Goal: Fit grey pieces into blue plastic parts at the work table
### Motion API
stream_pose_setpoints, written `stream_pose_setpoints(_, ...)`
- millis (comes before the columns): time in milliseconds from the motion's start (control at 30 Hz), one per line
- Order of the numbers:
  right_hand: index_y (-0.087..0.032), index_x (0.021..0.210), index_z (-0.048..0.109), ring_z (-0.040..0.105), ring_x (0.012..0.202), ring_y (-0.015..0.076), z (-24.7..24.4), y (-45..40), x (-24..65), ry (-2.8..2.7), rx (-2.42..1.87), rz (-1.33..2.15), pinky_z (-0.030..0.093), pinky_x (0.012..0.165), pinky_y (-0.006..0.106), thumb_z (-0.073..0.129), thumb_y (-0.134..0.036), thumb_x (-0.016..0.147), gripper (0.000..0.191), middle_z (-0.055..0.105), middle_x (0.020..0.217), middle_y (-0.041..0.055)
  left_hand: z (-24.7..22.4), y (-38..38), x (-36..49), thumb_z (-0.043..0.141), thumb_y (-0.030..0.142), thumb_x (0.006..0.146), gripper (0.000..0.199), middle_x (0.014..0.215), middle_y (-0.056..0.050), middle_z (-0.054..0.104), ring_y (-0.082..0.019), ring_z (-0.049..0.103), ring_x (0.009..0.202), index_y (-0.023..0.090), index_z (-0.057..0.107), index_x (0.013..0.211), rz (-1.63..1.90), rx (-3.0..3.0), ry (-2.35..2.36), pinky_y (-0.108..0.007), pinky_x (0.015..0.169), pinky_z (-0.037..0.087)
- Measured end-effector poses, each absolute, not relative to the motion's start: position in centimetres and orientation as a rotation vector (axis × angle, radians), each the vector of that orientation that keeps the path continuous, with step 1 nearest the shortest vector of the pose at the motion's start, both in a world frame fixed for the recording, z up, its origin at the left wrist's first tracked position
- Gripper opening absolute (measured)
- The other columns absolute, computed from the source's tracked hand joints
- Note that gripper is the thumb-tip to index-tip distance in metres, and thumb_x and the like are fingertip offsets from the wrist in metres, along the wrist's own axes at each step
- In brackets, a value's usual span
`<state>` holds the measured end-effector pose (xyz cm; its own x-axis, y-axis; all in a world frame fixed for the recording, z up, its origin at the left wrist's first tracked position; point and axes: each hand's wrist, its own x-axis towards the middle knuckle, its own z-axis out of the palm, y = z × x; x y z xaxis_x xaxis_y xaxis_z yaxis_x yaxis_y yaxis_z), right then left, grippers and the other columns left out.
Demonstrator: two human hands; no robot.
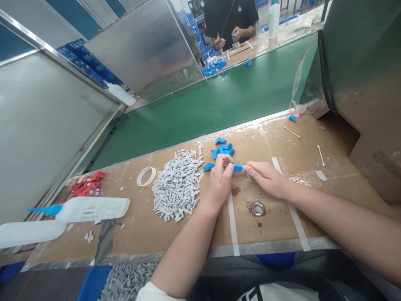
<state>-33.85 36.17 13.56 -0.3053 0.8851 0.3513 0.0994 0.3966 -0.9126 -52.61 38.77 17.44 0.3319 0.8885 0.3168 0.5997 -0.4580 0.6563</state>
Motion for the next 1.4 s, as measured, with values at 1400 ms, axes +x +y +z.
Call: stream_pose_setpoints(1400,-0.024,0.074,0.037,0.04,0.057,0.016,16.1,33.5,-34.7,-2.015,-1.011,0.502,0.028,0.059,0.031,0.026,-0.049,0.109,0.044,0.044,0.064,-0.0007,18.7,40.0,-53.0,0.034,0.05,0.105,0.048,0.058,0.002,0.043,-0.015,0.04,0.055,0.023,0.044,0.067,1.046,2.207,1.558,-0.03,0.058,0.03)
